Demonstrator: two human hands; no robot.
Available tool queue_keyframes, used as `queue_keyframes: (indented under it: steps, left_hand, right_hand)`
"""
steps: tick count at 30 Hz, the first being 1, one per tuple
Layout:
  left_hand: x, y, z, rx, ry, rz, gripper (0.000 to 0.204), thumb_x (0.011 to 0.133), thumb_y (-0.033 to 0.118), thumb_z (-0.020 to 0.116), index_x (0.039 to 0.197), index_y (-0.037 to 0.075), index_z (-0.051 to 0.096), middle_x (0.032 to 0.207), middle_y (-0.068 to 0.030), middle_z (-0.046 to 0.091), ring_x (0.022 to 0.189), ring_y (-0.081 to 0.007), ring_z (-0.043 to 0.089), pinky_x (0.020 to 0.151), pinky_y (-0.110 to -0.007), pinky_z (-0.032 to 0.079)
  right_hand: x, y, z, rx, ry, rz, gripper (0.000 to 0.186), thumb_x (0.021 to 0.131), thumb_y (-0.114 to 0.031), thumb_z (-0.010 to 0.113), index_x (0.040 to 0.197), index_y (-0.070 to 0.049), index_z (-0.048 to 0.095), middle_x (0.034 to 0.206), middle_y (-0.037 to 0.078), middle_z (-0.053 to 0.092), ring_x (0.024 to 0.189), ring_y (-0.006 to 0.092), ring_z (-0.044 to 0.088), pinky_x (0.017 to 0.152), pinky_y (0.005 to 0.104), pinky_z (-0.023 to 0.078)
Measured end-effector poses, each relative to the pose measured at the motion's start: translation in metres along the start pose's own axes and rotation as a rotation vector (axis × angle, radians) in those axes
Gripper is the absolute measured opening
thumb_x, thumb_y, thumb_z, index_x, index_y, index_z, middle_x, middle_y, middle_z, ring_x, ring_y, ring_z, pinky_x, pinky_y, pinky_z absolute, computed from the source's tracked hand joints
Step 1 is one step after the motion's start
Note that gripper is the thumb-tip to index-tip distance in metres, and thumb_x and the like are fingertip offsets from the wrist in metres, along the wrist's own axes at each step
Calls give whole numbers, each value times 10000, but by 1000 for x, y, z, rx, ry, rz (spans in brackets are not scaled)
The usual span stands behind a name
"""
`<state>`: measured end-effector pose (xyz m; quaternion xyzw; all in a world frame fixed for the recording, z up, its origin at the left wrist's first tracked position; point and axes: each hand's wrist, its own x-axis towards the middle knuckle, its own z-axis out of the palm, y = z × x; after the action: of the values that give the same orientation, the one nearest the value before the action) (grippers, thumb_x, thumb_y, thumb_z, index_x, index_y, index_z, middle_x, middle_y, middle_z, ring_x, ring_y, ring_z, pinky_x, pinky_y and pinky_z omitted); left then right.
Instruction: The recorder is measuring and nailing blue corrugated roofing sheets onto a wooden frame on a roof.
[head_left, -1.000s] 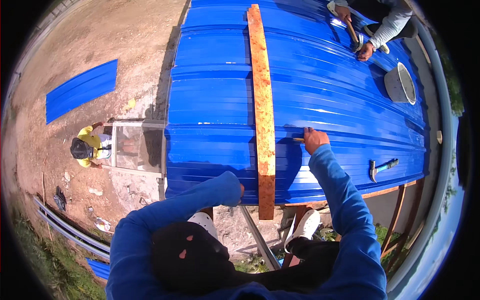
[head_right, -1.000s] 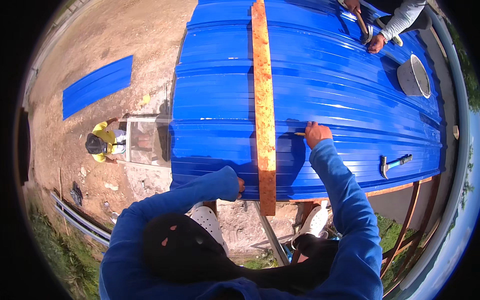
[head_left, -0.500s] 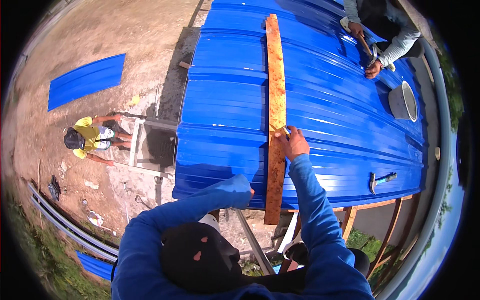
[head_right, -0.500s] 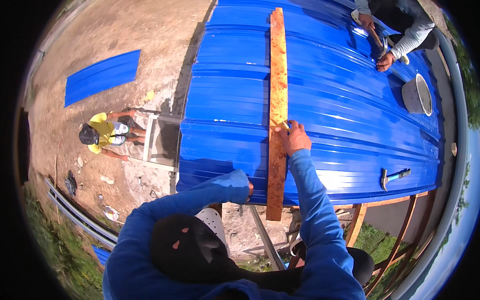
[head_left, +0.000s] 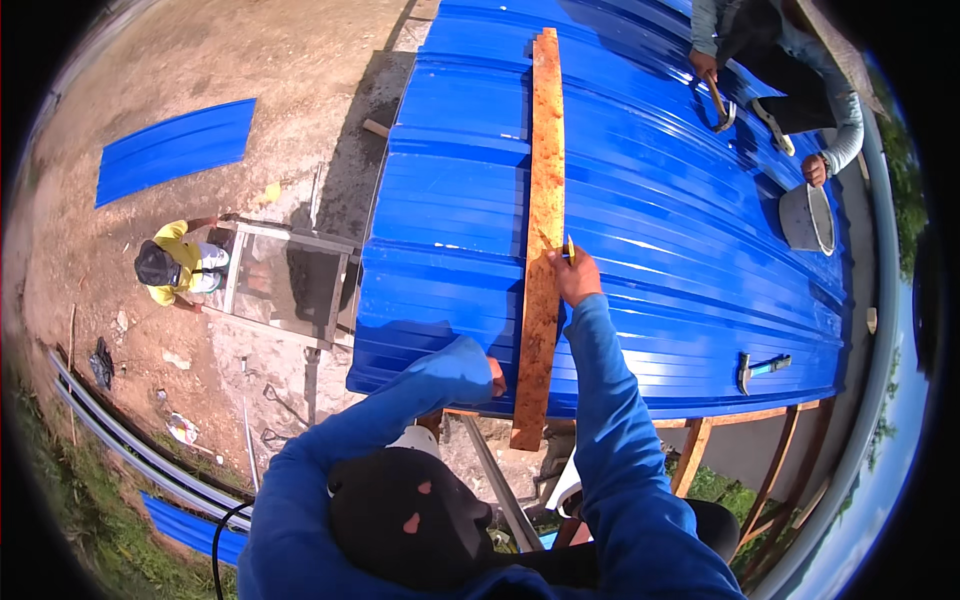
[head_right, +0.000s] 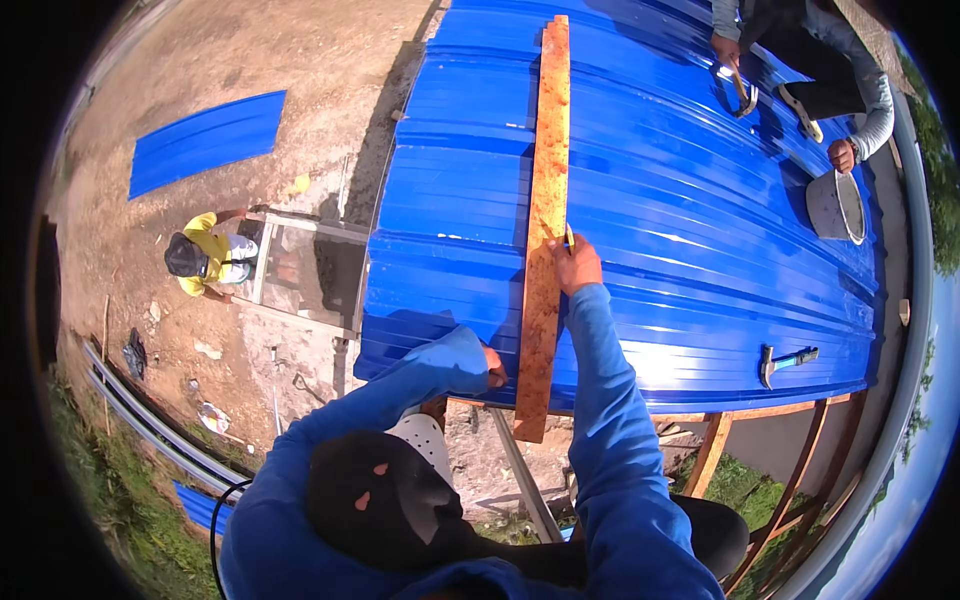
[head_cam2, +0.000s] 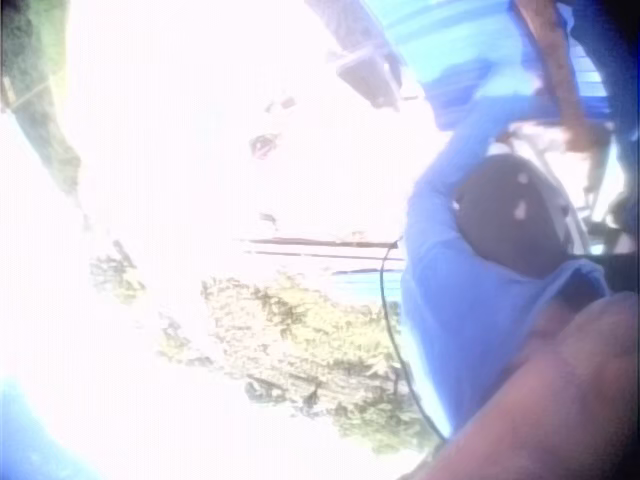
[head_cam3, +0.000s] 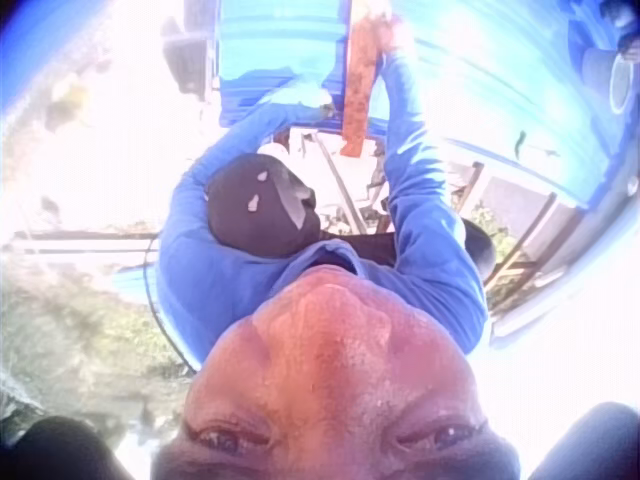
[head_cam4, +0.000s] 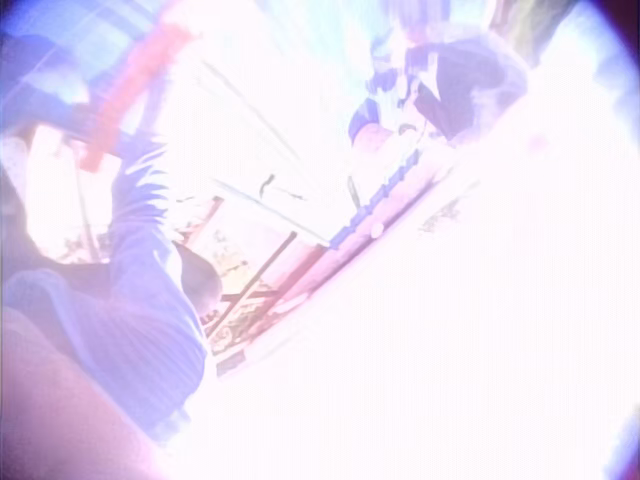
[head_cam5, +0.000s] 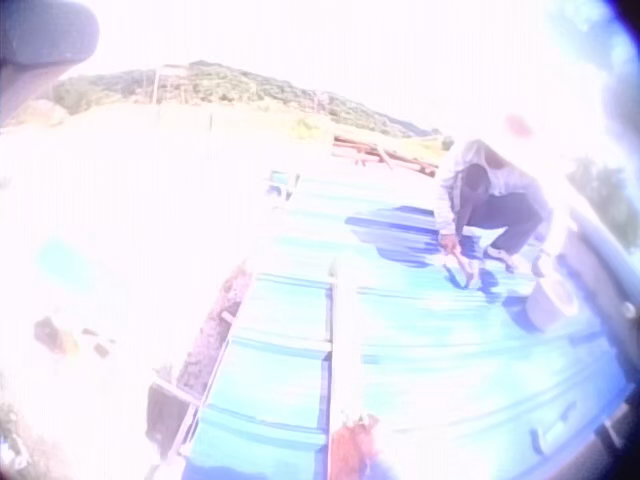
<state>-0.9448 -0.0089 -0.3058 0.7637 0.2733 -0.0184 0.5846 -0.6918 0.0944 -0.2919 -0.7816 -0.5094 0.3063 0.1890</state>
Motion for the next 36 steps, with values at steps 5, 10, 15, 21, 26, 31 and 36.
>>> queue_keyframes:
  steps: [5,10,15,21,26,31,36]
  left_hand:
    - [-13,-10,-1,-10,224,-77,244,881,266,627,1025,80,690,850,-159,663,797,-311,650,738,-404,522]
    - [-23,-17,-34,301,1026,-143,828,819,316,748,1451,-19,331,1249,-242,496,1148,-403,496,989,-453,422]
    - [7,-22,-47,109,942,-284,1088,704,347,835,1488,-49,194,1251,-236,433,1180,-406,413,999,-478,385]
    - [21,-31,-45,256,974,-400,1111,685,362,816,1498,-37,172,1257,-200,410,1166,-368,394,1003,-482,355]
    - [-2,-24,-62,513,913,-460,1107,679,511,781,1484,-32,249,1258,-179,419,1197,-340,368,1008,-504,291]
    - [-6,-18,-79,664,916,-401,1121,684,660,739,1468,-15,307,1279,-197,418,1218,-368,369,1035,-537,275]
    - [18,-46,-82,574,782,-432,1212,713,705,684,1521,-15,138,1500,-229,299,1445,-379,158,1161,-566,47]
  right_hand:
    - [-3,-23,26,50,-42,-14,420,880,-391,651,1066,-14,648,974,256,673,977,440,629,836,464,479]
    - [-10,-74,79,12,-40,18,409,890,-374,634,1086,-16,657,1025,275,665,1022,452,618,874,494,481]
    - [-11,-94,114,112,22,37,406,866,-365,668,1024,9,680,953,279,675,955,443,640,837,477,489]
    - [-7,-91,108,127,-38,1,446,865,-399,663,1074,-5,680,974,267,681,969,430,643,842,471,494]
    - [-20,-105,93,-20,-160,-56,458,918,-451,589,1091,-34,671,1054,267,663,1036,437,614,875,485,488]
    - [-19,-85,77,-183,-132,-224,433,940,-480,550,1071,-90,684,1031,222,677,1011,411,629,848,489,499]
    - [-7,-85,80,-257,-177,-210,389,940,-474,543,1140,-173,688,1062,177,686,1026,389,632,868,478,507]
